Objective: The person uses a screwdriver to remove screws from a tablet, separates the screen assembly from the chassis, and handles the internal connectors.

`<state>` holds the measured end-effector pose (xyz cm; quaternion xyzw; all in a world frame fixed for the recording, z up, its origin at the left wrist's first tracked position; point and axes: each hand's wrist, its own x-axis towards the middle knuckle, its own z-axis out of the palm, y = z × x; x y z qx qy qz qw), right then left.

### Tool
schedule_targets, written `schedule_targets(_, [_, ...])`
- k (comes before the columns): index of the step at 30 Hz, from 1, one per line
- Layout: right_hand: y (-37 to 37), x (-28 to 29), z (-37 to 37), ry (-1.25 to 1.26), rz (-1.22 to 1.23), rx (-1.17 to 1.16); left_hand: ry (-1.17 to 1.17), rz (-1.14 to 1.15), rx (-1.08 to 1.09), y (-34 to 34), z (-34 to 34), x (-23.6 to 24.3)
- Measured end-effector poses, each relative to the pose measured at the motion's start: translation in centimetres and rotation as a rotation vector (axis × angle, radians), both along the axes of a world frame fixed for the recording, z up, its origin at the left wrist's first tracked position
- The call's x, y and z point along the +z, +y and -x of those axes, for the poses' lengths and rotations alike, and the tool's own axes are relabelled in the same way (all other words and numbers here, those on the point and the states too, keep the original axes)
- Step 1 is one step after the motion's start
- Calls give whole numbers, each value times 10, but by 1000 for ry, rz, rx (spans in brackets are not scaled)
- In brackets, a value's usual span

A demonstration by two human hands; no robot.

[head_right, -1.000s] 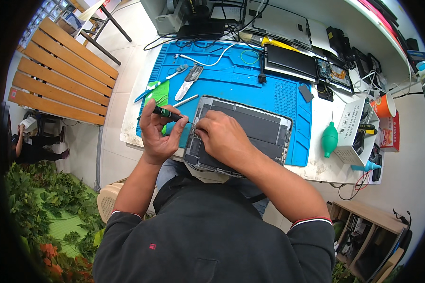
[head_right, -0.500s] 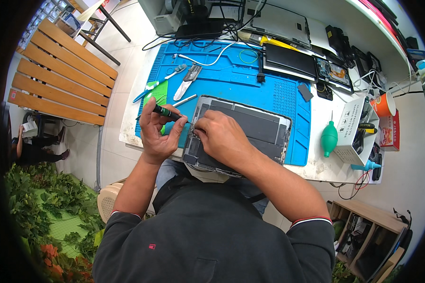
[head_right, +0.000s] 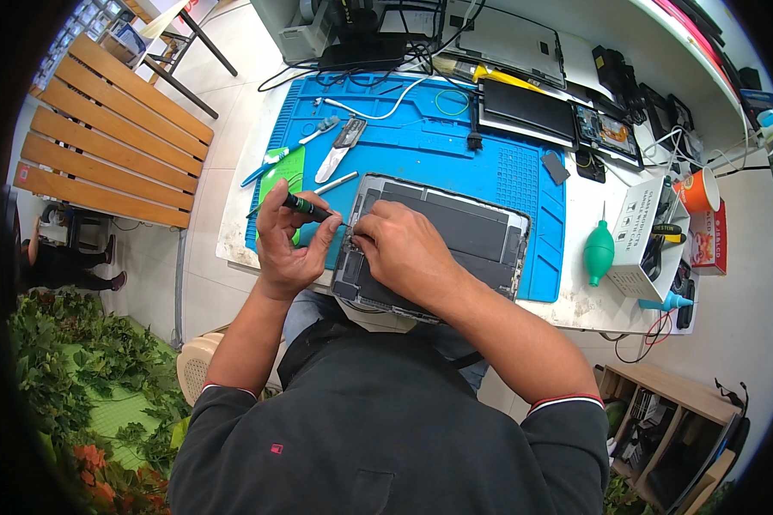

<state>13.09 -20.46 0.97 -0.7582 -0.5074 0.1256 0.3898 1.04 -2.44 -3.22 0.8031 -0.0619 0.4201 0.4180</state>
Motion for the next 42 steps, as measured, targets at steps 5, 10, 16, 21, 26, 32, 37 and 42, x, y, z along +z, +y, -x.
schedule_targets(5, [0,0,0,4,2,1,0,-13,5,0,0,2])
schedule_targets(10, [-1,-1,-1,-5,-7,4,-18,-167,21,1,-4,12])
schedule_targets(16, [-1,0,-1,-8,2,10,20,-353,-93,14,-13,48])
schedule_targets(21, [-1,-4,0,-4,-30,0,174,-253,-250,23,-14,67])
schedule_targets(26, [0,0,0,10,-21,-3,191,-174,-266,23,-14,71])
schedule_targets(32, [-1,0,0,4,-4,-7,166,-114,-250,20,-17,70])
schedule_targets(37, [0,-5,0,-5,-52,2,178,-78,-354,28,-22,66])
schedule_targets(42, [-1,-1,-1,-2,-36,3,195,-32,-386,30,-26,68])
